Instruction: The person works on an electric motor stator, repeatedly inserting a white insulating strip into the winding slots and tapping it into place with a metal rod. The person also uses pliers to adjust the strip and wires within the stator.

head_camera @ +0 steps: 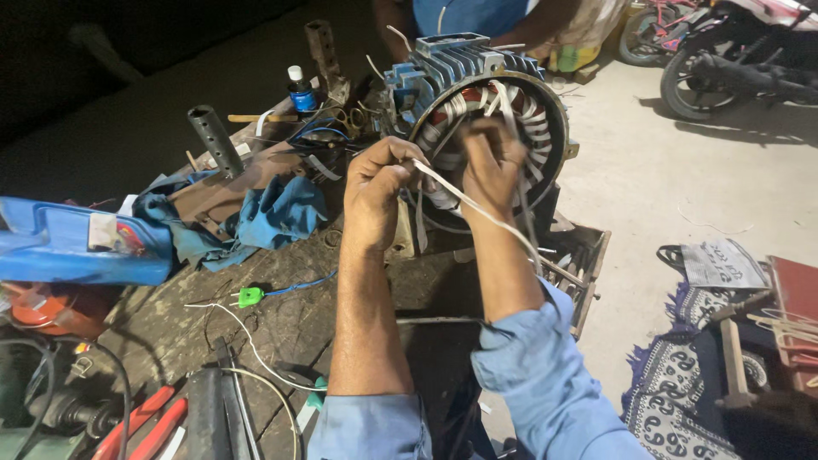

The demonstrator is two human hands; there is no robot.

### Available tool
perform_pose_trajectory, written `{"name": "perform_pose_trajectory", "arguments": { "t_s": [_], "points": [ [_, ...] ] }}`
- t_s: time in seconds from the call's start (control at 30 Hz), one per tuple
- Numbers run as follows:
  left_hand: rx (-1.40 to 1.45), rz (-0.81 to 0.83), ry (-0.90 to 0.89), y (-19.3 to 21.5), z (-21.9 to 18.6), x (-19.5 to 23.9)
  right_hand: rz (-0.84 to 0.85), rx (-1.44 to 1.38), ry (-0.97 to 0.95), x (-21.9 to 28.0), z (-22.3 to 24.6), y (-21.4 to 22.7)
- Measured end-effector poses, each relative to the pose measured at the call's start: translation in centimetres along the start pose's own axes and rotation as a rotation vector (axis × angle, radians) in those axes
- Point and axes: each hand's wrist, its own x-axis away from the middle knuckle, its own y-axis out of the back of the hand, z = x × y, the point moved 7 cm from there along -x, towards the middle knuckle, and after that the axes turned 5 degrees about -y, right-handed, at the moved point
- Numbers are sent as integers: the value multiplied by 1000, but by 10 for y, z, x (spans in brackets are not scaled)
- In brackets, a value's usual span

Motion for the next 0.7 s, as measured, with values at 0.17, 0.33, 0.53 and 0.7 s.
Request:
{"name": "perform_pose_trajectory", "arguments": {
  "t_s": [0.17,0.33,0.53,0.7],
  "points": [
    [-29,-18,-35,1,-1,-3,43,-30,-179,7,4,-6],
    [-9,-6,-57,1,-4,0,45,-299,-398,-7,1,-21],
    [11,8,-16,4,-2,0,143,-540,-490,-7,-2,-30],
    [48,-8,9,6,5,2,208,-672,-415,-3,2,-34]
  ]
}}
